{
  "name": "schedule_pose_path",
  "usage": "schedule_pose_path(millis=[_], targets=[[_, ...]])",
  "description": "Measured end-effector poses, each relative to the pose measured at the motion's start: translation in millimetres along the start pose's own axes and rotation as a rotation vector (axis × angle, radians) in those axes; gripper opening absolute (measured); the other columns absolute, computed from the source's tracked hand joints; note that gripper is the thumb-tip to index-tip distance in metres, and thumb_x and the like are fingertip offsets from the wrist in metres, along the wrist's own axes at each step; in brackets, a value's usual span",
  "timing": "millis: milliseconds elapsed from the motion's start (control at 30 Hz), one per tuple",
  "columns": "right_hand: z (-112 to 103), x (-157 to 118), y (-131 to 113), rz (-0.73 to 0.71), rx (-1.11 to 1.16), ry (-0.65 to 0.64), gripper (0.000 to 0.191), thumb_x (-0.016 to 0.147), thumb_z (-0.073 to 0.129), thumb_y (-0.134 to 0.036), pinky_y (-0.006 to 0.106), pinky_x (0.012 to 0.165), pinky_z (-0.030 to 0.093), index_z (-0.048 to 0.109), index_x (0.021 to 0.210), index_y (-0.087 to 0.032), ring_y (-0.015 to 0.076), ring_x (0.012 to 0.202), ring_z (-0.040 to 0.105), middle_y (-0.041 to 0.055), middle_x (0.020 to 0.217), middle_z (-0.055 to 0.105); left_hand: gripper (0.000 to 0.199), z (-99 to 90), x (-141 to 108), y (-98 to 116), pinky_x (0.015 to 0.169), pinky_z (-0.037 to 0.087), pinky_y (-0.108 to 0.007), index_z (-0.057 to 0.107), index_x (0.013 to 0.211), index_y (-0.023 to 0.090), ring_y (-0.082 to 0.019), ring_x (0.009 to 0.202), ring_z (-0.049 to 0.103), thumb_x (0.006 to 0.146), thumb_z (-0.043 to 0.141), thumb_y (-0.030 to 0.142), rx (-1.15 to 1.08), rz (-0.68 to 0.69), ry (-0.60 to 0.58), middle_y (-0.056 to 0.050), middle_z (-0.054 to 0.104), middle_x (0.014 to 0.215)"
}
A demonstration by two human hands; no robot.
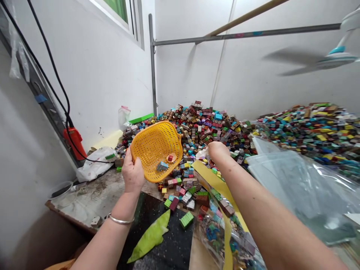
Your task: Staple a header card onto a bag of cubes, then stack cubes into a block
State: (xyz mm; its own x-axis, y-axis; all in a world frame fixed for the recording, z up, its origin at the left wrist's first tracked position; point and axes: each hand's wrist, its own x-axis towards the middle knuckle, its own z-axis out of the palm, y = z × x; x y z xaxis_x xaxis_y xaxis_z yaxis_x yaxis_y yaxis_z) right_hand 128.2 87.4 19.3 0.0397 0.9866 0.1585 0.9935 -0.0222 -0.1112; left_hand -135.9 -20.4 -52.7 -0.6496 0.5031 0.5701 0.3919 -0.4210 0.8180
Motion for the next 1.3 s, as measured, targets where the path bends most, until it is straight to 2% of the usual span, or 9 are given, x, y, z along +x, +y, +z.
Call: schedule_pose_path(millis=[167,333,500,700,833,1000,1067,1167,1300], targets=[[-0.4,-12.2,-18.8,-0.033,0.171,0.016,0.028,0.089,0.046,-0.034,0.031,0.066,0.05,0.056,0.106,-0.014,0.0154,0.076,0.06,0.004,0.094,0.062,0.051,-2.9,1.2,-0.4,0.102,0.032,-0.026,0.045,0.129,0.025,-0.015,0.118,0.047,0.081,0.045,0.01,-0.003,-0.024,0.02,-0.001,0.053,0.128],[18.2,-47.9,-77.7,-0.272,0.325,-0.076,0.031,0.09,0.033,-0.021,0.02,0.057,0.043,0.059,0.106,-0.02,0.0123,0.07,0.061,0.0011,0.085,0.068,0.053,3.3,-5.3,2.5,0.1,0.035,-0.025,0.04,0.132,0.025,-0.014,0.115,0.05,0.081,0.044,0.011,-0.006,-0.042,0.013,-0.002,0.051,0.13],[54.3,-73.2,-119.7,-0.397,0.303,-0.121,0.037,0.077,0.054,-0.042,0.023,0.066,0.043,0.06,0.103,-0.017,0.0202,0.087,0.061,0.0075,0.095,0.068,0.055,8.1,-13.8,10.3,0.099,0.036,-0.024,0.038,0.134,0.024,-0.013,0.114,0.051,0.082,0.044,0.01,-0.014,-0.055,-0.023,-0.002,0.049,0.132],[70.2,-70.0,-113.2,-0.398,0.208,-0.113,0.021,0.073,0.058,-0.037,0.024,0.061,0.041,0.063,0.087,-0.022,0.0199,0.08,0.062,0.0046,0.087,0.068,0.051,1.4,-12.9,11.9,0.101,0.034,-0.025,0.042,0.131,0.024,-0.014,0.116,0.049,0.082,0.045,0.011,-0.001,-0.063,-0.015,-0.001,0.05,0.131],[50.0,-53.1,-86.4,-0.368,0.194,-0.065,0.027,0.079,0.05,-0.045,0.021,0.059,0.041,0.062,0.089,-0.023,0.0161,0.077,0.062,0.0017,0.086,0.068,0.052,-11.1,-5.7,5.5,0.101,0.035,-0.026,0.044,0.13,0.024,-0.015,0.114,0.051,0.08,0.046,0.009,0.021,-0.092,0.044,-0.002,0.053,0.128],[21.5,-36.1,-62.0,-0.219,0.113,0.015,0.053,0.074,0.056,-0.049,0.027,0.059,0.041,0.053,0.116,-0.016,0.0262,0.087,0.061,0.0139,0.104,0.064,0.053,-25.9,0.5,2.4,0.103,0.033,-0.027,0.047,0.127,0.026,-0.015,0.117,0.048,0.077,0.045,0.006,-0.003,-0.121,0.072,0.001,0.053,0.128],[22.2,-39.0,-71.4,-0.241,0.116,0.007,0.053,0.076,0.054,-0.05,0.025,0.06,0.041,0.051,0.12,-0.021,0.023,0.089,0.061,0.0105,0.107,0.064,0.054,-28.1,-1.2,3.1,0.102,0.034,-0.028,0.046,0.127,0.026,-0.015,0.117,0.048,0.077,0.044,0.005,-0.023,-0.133,0.064,0.001,0.053,0.127],[37.0,-48.8,-98.5,-0.337,0.117,-0.042,0.033,0.076,0.053,-0.048,0.023,0.06,0.041,0.063,0.098,-0.025,0.0188,0.083,0.062,0.0044,0.095,0.068,0.055,-29.0,-8.1,5.7,0.1,0.036,-0.028,0.045,0.128,0.026,-0.015,0.117,0.048,0.077,0.045,0.006,-0.046,-0.145,0.047,0.001,0.053,0.128],[61.0,-57.1,-120.5,-0.384,0.093,-0.073,0.018,0.071,0.06,-0.036,0.026,0.06,0.041,0.066,0.076,-0.021,0.0231,0.081,0.062,0.0089,0.086,0.068,0.054,-31.3,-19.2,10.4,0.098,0.039,-0.027,0.044,0.129,0.026,-0.016,0.114,0.051,0.078,0.047,0.008,-0.077,-0.166,0.042,0.0,0.054,0.127]])
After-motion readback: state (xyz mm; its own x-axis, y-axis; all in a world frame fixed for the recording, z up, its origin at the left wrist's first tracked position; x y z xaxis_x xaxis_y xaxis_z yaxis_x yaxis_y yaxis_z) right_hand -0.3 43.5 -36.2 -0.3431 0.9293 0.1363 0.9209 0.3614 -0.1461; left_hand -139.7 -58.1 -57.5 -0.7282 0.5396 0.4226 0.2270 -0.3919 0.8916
